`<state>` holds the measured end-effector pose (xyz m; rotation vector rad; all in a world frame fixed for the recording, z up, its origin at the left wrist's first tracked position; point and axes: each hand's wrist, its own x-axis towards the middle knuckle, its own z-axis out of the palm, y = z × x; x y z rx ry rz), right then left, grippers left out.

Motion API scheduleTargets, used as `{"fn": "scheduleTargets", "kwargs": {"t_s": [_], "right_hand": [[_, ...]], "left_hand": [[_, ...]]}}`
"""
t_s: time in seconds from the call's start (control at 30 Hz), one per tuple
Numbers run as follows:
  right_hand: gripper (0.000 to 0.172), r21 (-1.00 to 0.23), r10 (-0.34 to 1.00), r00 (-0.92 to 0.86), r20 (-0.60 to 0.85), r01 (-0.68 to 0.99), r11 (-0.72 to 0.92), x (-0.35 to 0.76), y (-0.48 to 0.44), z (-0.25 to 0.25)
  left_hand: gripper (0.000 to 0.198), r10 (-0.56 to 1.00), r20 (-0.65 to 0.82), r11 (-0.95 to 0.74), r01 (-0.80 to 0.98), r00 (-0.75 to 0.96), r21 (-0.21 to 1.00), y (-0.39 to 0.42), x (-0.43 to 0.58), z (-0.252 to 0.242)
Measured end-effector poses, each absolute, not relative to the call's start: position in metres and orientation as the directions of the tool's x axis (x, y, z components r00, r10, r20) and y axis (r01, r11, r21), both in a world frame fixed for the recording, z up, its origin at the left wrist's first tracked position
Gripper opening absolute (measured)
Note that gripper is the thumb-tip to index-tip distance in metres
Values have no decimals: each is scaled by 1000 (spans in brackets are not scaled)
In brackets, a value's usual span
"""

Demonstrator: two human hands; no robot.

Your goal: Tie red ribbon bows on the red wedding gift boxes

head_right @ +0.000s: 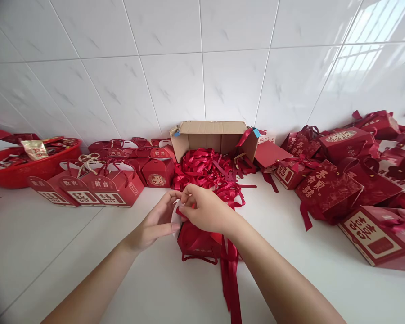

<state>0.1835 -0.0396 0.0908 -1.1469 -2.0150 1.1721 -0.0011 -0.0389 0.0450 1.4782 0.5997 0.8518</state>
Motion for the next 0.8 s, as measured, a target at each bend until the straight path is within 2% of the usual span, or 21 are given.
{"fn": "scheduleTargets", "kwargs": {"t_s": [0.1,0.2,0.27,0.43,0.5,0.57,0.63,0.7,0.73,0.8], "right_hand": [[5,-877,867,-496,39,398,268,181,-40,89],[3,-883,846,-531,58,368,291,182,-39,89],[3,-884,829,-554,75,348,312,183,-39,90],[5,-846,821,-557,126,371,382,186,-37,90],[6,-827,806,-567,169,364,429,189,-35,91],[9,-803,794,-572,205,365,471,194,-35,94],[11,-760,813,-534,231,423,494,204,-35,100],[12,-697,857,-460,233,536,477,218,-37,109],[11,-665,879,-426,215,595,451,226,-38,113],[9,-605,905,-407,120,693,392,243,-39,119]], "left_hand": [[31,823,145,-65,-162,550,985,-39,1,46],[14,863,112,-9,-208,493,978,-36,2,47],[8,868,107,-24,-174,486,984,-35,2,46],[24,880,108,-135,27,462,990,-34,0,44],[27,879,111,-126,0,464,992,-33,-1,46],[26,900,133,-93,-117,415,989,-30,-5,52],[22,954,168,-90,-297,247,951,-24,-15,60],[18,979,193,-201,-422,-64,884,-15,-28,67],[17,950,206,-291,-424,-235,857,-11,-36,70],[14,823,261,-448,-296,-504,844,-2,-48,72]]}}
